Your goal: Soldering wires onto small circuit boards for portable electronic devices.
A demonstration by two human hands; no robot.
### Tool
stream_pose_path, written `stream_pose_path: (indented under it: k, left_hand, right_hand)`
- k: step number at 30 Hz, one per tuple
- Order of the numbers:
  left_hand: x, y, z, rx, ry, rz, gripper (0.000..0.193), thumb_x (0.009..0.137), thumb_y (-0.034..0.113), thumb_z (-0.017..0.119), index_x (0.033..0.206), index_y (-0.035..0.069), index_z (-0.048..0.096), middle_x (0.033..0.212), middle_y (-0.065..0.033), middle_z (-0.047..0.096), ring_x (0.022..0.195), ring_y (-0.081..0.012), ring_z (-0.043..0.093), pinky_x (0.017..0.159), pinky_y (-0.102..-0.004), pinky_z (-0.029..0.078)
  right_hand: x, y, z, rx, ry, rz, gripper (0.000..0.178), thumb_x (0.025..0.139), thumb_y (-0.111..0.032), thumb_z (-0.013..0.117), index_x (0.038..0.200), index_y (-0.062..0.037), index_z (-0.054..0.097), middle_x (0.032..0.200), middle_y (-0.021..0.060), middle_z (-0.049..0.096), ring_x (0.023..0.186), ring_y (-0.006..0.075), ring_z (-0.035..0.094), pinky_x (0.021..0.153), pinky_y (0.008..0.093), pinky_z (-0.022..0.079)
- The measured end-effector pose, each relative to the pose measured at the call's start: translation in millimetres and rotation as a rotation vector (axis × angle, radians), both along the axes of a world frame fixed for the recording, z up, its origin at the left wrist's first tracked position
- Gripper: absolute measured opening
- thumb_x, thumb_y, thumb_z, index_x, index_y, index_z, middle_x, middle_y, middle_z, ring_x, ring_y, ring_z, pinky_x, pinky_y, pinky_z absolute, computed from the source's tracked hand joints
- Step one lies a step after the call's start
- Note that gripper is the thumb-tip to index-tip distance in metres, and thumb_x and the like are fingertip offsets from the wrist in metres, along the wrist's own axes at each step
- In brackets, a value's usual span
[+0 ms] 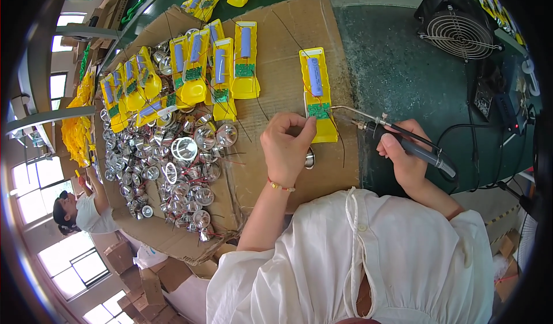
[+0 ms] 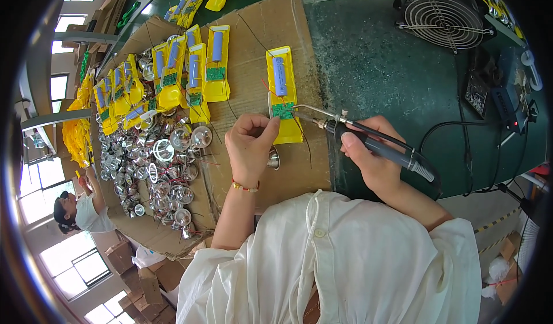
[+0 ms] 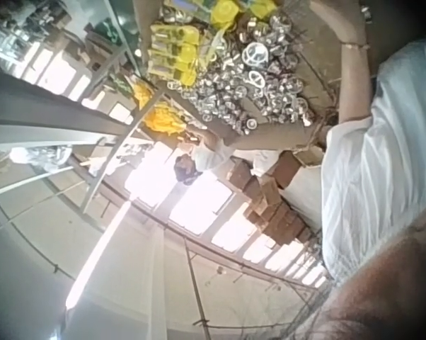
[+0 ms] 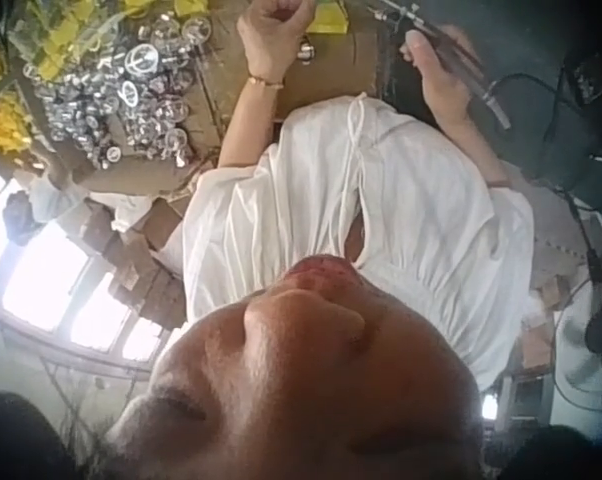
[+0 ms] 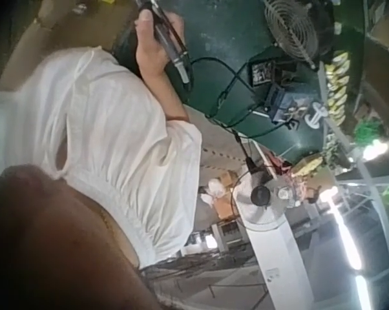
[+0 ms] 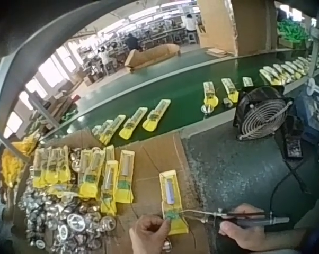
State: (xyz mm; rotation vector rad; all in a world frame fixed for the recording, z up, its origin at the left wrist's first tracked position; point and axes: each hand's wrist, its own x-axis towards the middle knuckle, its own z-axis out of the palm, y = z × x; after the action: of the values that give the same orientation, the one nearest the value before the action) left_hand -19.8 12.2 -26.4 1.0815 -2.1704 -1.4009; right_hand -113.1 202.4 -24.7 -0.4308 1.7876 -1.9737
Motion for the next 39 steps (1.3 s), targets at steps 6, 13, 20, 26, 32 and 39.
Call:
stream_pose_path:
  k: [6, 13, 20, 26, 32, 39]
  left_hand:
    - [-2.0, 1.8, 3.9, 0.011, -0.014, 0.013, 0.014, 0.071, 0.008, 0.07, 0.067, -0.001, 0.06, 0.069, -0.0053, 0.058, 0.054, -0.0102, 0.055, 0.051, -0.0233, 0.044]
    - [12.0, 3.1, 2.4, -0.044, 0.132, -0.086, 0.009, 0.073, 0.005, 0.069, 0.078, -0.002, 0.065, 0.084, -0.007, 0.059, 0.071, -0.0121, 0.057, 0.06, -0.0239, 0.047]
    - [5.7, 5.0, 5.3, -0.18, 0.108, -0.186, 0.011, 0.072, 0.004, 0.07, 0.082, 0.0, 0.068, 0.092, -0.008, 0.055, 0.075, -0.0157, 0.057, 0.061, -0.0264, 0.048]
    - [10.1, 6.3, 5.3, -0.218, 0.032, -0.21, 0.012, 0.071, 0.005, 0.071, 0.081, -0.001, 0.067, 0.09, -0.0082, 0.055, 0.071, -0.0153, 0.057, 0.058, -0.0258, 0.047]
    - [8.3, 5.1, 4.4, -0.139, 0.098, -0.177, 0.009, 0.072, 0.005, 0.07, 0.078, -0.002, 0.067, 0.087, -0.0075, 0.055, 0.068, -0.0134, 0.055, 0.055, -0.0244, 0.045]
    - [-2.0, 6.5, 4.4, -0.13, 0.032, -0.116, 0.011, 0.072, 0.008, 0.07, 0.075, -0.002, 0.066, 0.081, -0.0074, 0.054, 0.059, -0.0138, 0.053, 0.052, -0.0251, 0.043]
  right_hand:
    - [-0.9, 0.5, -1.6, -0.027, -0.004, -0.012, 0.015, 0.08, -0.006, 0.063, 0.088, 0.0021, 0.053, 0.07, 0.0086, 0.06, 0.061, 0.01, 0.058, 0.054, 0.0219, 0.048]
    - [-2.7, 4.5, -1.5, -0.013, 0.024, -0.011, 0.017, 0.079, -0.009, 0.065, 0.087, 0.0016, 0.054, 0.069, 0.0081, 0.061, 0.06, 0.0097, 0.058, 0.053, 0.0213, 0.047]
    - [-2.1, 3.8, -0.5, 0.054, 0.267, 0.109, 0.015, 0.08, -0.007, 0.06, 0.087, 0.0029, 0.051, 0.068, 0.0099, 0.059, 0.058, 0.0117, 0.056, 0.054, 0.0235, 0.046]
    - [-2.0, 4.8, -4.1, 0.031, 0.191, 0.038, 0.017, 0.077, -0.009, 0.067, 0.085, 0.0017, 0.057, 0.069, 0.006, 0.062, 0.059, 0.0083, 0.057, 0.053, 0.021, 0.045]
    - [-0.1, -1.1, -3.9, 0.054, 0.223, 0.043, 0.015, 0.077, -0.009, 0.067, 0.084, 0.0016, 0.059, 0.067, 0.0053, 0.06, 0.058, 0.0077, 0.056, 0.053, 0.0207, 0.044]
    - [0.4, -5.2, -6.4, 0.062, 0.243, 0.035, 0.014, 0.077, -0.009, 0.067, 0.082, 0.0012, 0.058, 0.066, 0.004, 0.059, 0.056, 0.0067, 0.054, 0.051, 0.0203, 0.043]
